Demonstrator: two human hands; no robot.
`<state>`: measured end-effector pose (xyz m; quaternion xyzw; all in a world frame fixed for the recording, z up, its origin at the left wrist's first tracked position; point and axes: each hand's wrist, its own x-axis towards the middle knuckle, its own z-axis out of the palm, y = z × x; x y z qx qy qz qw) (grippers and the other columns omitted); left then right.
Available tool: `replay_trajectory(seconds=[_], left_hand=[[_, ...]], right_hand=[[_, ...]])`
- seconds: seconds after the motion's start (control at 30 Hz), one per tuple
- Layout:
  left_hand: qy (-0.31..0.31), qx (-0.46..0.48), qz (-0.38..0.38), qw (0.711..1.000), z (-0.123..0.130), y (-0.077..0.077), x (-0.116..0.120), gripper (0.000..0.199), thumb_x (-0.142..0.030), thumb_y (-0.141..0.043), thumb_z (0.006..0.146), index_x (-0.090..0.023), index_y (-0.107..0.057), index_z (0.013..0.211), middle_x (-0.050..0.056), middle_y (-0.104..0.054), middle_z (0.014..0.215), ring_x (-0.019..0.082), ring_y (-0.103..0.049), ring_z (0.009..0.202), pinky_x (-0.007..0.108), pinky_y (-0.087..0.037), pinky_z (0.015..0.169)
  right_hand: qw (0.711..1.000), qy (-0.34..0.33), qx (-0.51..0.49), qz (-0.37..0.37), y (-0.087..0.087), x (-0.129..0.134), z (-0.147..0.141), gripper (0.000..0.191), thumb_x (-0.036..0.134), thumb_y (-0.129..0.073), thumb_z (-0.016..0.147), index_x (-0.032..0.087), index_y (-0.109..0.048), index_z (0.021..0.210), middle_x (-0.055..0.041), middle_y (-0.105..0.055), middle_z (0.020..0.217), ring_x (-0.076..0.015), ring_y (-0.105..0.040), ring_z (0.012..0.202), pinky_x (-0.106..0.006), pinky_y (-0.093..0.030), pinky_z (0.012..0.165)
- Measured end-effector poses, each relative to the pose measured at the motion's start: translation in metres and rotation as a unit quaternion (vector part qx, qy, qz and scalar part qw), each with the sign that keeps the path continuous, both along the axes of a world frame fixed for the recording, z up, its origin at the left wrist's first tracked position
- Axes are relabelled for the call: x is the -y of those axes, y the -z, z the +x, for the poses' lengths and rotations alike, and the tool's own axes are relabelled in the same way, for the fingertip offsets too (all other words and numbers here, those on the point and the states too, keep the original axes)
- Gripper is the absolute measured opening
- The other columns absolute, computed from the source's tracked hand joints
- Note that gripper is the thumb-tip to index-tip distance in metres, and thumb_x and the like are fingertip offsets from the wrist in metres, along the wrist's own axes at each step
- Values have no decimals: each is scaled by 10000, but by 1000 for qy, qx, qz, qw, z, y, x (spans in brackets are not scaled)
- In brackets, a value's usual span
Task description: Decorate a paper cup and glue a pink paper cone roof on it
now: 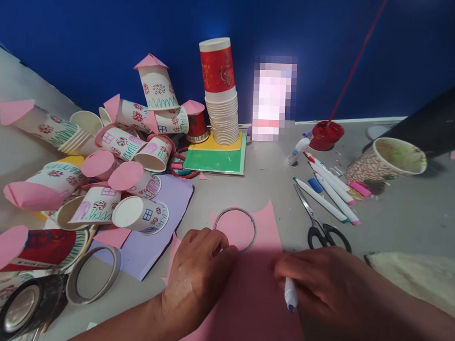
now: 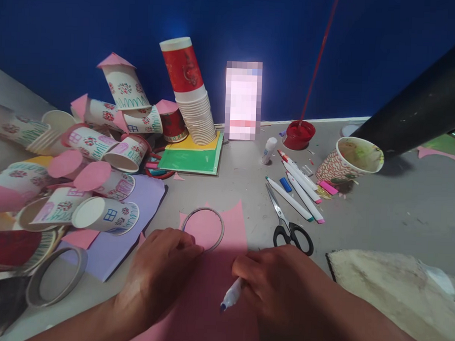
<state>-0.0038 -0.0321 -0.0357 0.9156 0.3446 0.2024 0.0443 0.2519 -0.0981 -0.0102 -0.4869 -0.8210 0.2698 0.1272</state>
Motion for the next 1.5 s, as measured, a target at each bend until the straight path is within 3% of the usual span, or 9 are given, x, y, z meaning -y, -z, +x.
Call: replay_trajectory(seconds=[0.13, 0.3, 0.37, 0.43, 0.5, 0.8, 0.97, 1.27, 1.5], left_hand=[[13, 42, -5, 999, 0, -6, 0, 184, -66, -571, 917, -209, -680, 960, 27, -624, 845, 179, -506, 728, 336, -354, 683], [19, 30, -7, 999, -1, -18, 2, 131, -119, -589, 948, -212, -680, 956, 32, -661, 865, 187, -560, 752, 349, -376, 691], [31, 23, -10, 999, -1, -23, 5, 102, -142, -598, 955, -206, -677, 943, 40, -677, 883, 198, -590, 780, 361, -398, 708], [41, 4, -19, 999, -2, -28, 8, 103, -146, -592, 957, -200, -671, 916, 48, -680, 889, 210, -604, 793, 372, -415, 712], [48, -27, -26, 998, -3, -31, 12, 106, -149, -587, 956, -192, -656, 887, 54, -676, 883, 222, -608, 797, 384, -433, 715], [71, -75, -3, 995, -7, -21, 20, 177, -327, -648, 971, -154, -627, 997, 75, -658, 931, 265, -588, 877, 440, -489, 830], [86, -87, -10, 992, -11, -16, 19, 202, -365, -628, 990, -165, -616, 1017, 69, -636, 939, 259, -559, 877, 434, -486, 836], [77, -80, -23, 994, -13, -15, 23, 198, -316, -667, 960, -161, -620, 1075, 93, -643, 1011, 283, -567, 955, 457, -500, 887], [54, -49, -26, 997, -14, -9, 25, 226, -303, -666, 946, -160, -636, 1117, 138, -655, 1125, 359, -568, 1151, 535, -509, 970]], right_hand=[[999, 40, -18, 6, -4, -7, 0, 303, 245, -489, 1033, 222, -613, 757, 30, -617, 633, -115, -538, 550, -261, -298, 550], [994, 101, 14, 44, -10, -19, 4, 347, 450, -562, 1023, 227, -665, 778, -18, -657, 697, -184, -615, 671, -275, -367, 595], [989, 142, 22, 19, -10, -22, 4, 250, 470, -630, 978, 235, -716, 998, 2, -664, 709, -188, -613, 641, -277, -388, 589], [982, 187, -4, -13, -11, -23, 4, 428, 428, -650, 958, 245, -621, 1344, 41, -654, 699, -175, -597, 598, -273, -417, 585], [975, 214, -52, -23, -12, -22, 3, 556, 392, -615, 970, 249, -502, 1495, 71, -616, 652, -163, -574, 571, -270, -440, 590], [925, 296, -240, -11, -5, -24, 17, 364, 512, -648, 952, 278, -757, 1209, 14, -660, 647, -145, -544, 561, -261, -458, 522], [877, 241, -406, -88, -15, -27, 24, 642, 620, -839, 758, 297, -726, 1301, -70, -708, 963, -154, -547, 645, -308, -490, 549], [888, 271, -372, -23, -43, -41, 1, 377, 590, -720, 903, 248, -798, 1042, -7, -647, 665, -121, -511, 545, -271, -432, 490], [852, 280, -441, -22, -22, -59, -9, 459, 657, -669, 913, 224, -731, 1053, -27, -724, 769, -115, -555, 512, -253, -448, 439]])
